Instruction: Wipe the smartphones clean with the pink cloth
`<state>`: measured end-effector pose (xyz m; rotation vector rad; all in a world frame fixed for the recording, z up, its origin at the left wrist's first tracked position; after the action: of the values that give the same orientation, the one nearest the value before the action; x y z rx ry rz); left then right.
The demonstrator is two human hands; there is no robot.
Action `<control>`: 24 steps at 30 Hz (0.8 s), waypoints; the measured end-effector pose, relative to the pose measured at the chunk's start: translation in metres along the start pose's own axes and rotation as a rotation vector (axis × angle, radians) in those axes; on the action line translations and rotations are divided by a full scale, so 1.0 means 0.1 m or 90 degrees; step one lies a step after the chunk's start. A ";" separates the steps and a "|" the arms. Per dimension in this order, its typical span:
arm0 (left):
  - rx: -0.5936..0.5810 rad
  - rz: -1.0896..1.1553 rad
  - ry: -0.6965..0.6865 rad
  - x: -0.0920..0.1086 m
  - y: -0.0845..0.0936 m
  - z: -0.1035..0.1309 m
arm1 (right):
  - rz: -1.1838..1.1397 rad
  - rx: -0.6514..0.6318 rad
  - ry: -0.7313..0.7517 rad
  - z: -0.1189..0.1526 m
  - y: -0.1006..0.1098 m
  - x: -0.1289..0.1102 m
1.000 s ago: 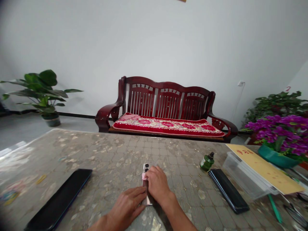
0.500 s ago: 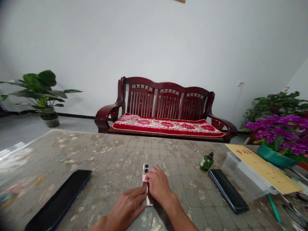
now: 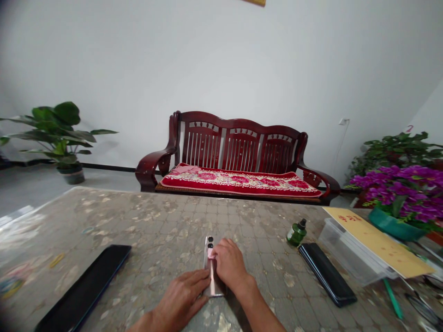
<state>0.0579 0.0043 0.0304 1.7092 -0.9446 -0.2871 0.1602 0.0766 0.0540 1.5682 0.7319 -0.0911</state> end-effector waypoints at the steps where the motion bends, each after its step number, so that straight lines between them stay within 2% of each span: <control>1: 0.001 -0.001 0.000 0.00 0.00 0.00 | 0.000 -0.007 0.000 0.00 0.00 0.00; 12: 0.021 0.002 -0.003 0.00 0.03 0.01 | 0.029 0.035 -0.013 -0.05 0.03 0.01; 19: 0.011 -0.003 0.000 0.00 0.02 0.01 | -0.004 -0.021 -0.016 0.00 0.02 0.04; 24: 0.012 -0.004 0.005 -0.01 0.00 0.00 | -0.017 -0.008 -0.008 0.01 0.04 0.04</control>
<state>0.0566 0.0049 0.0301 1.7302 -0.9390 -0.2771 0.1656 0.0777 0.0561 1.5448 0.7430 -0.1160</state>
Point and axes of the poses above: each hand's wrist, its own z-axis away from the middle knuckle, its own y-axis out of the back of the hand, x = y × z, the point moved 8 cm from there along -z, towards the middle knuckle, and after that the axes turned 8 degrees about -z, right-handed, at the moved point
